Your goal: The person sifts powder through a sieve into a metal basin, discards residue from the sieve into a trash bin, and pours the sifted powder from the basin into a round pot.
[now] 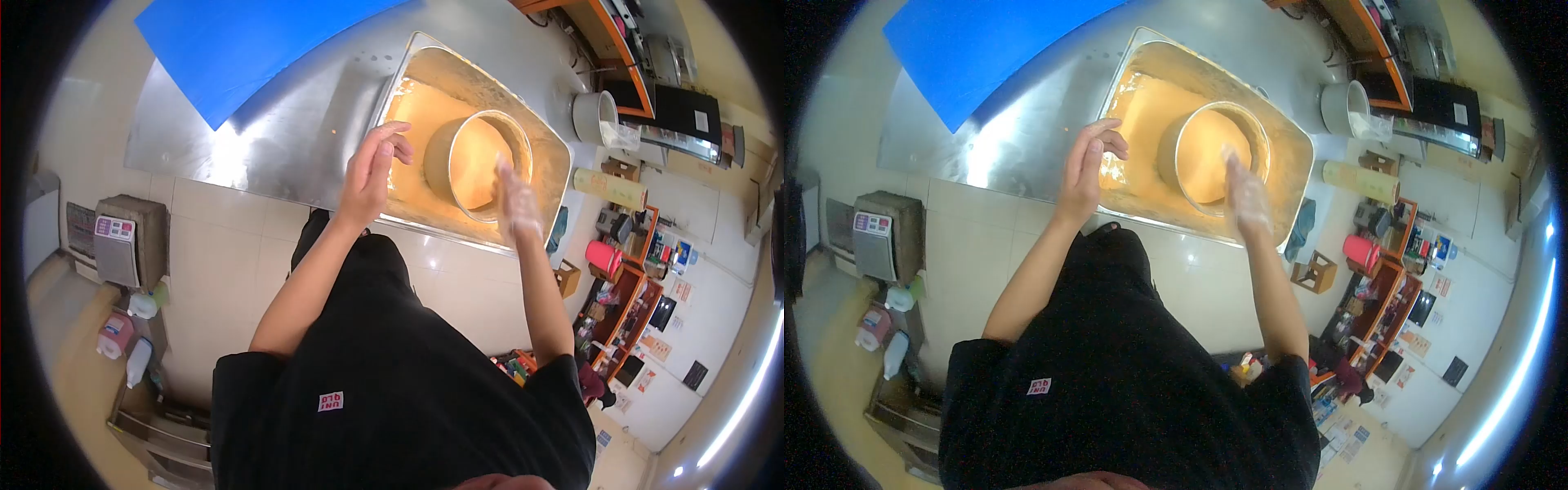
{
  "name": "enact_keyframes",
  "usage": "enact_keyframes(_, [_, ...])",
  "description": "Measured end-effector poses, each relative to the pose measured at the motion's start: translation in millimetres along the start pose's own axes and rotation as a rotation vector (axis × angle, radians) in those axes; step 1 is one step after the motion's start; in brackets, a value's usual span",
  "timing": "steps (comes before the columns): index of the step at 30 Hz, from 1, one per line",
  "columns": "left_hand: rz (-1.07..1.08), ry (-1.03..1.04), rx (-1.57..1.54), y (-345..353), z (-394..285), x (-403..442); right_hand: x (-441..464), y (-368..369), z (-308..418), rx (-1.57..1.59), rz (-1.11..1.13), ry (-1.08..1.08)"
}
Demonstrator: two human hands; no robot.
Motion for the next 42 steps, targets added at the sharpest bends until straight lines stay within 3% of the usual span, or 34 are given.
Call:
enact_keyframes(2, [-0.014,0.01,0.003,-2,0,0,-23,19,4,-0.201,0.127,0.179])
enact_keyframes(4, [-0.003,0.018,-0.003,1,1,1,-20,61,9,-0.382,0.14,-0.288])
enact_keyframes(6, [0.012,0.033,-0.006,2,3,0,-8,70,37,-0.087,0.025,-0.589])
enact_keyframes(9, [0.042,0.012,0.048,4,2,2,43,71,47,0.793,0.237,0.093])
enact_keyframes(12, [0.012,0.003,0.04,3,-4,1,19,8,50,0.516,-0.047,-0.146])
enact_keyframes(14, [0.012,0.001,0.041,3,-2,4,29,-17,17,0.291,-0.091,-0.204])
enact_keyframes(17, [0.039,-0.021,0.055,7,3,2,48,-27,-32,0.461,-0.182,-0.052])
enact_keyframes(20, [0.04,-0.001,0.068,8,10,2,58,-55,-46,0.265,-0.38,-0.262])
enact_keyframes(23, [0.019,-0.007,0.069,8,11,2,23,-90,-15,0.227,-0.664,-0.296])
enact_keyframes(24, [0.011,-0.022,0.066,9,11,1,48,-100,-48,0.239,-0.531,-0.299])
enact_keyframes(27, [-0.003,-0.023,0.106,10,7,0,38,-106,-58,-0.319,-0.476,-0.294])
enact_keyframes(30, [-0.015,-0.009,0.126,13,6,2,41,-101,-44,-0.652,-0.238,-0.193])
enact_keyframes(36, [-0.113,0.023,0.104,9,7,-3,88,-86,-11,-0.705,-0.378,-0.416])
enact_keyframes(39, [-0.122,0.033,0.091,10,10,-7,58,-90,8,-0.606,-0.283,-0.516])
enact_keyframes(42, [-0.146,0.034,0.098,12,6,-6,45,-79,-23,-0.594,-0.262,-0.589])
Point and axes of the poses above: each hand's wrist, its own x-axis towards the middle knuckle, its own y-axis out of the palm, z = x × y, the point moved 5 cm from there along x, towards the middle knuckle, and after that the axes turned 4 degrees about y, right-handed, at the moved point
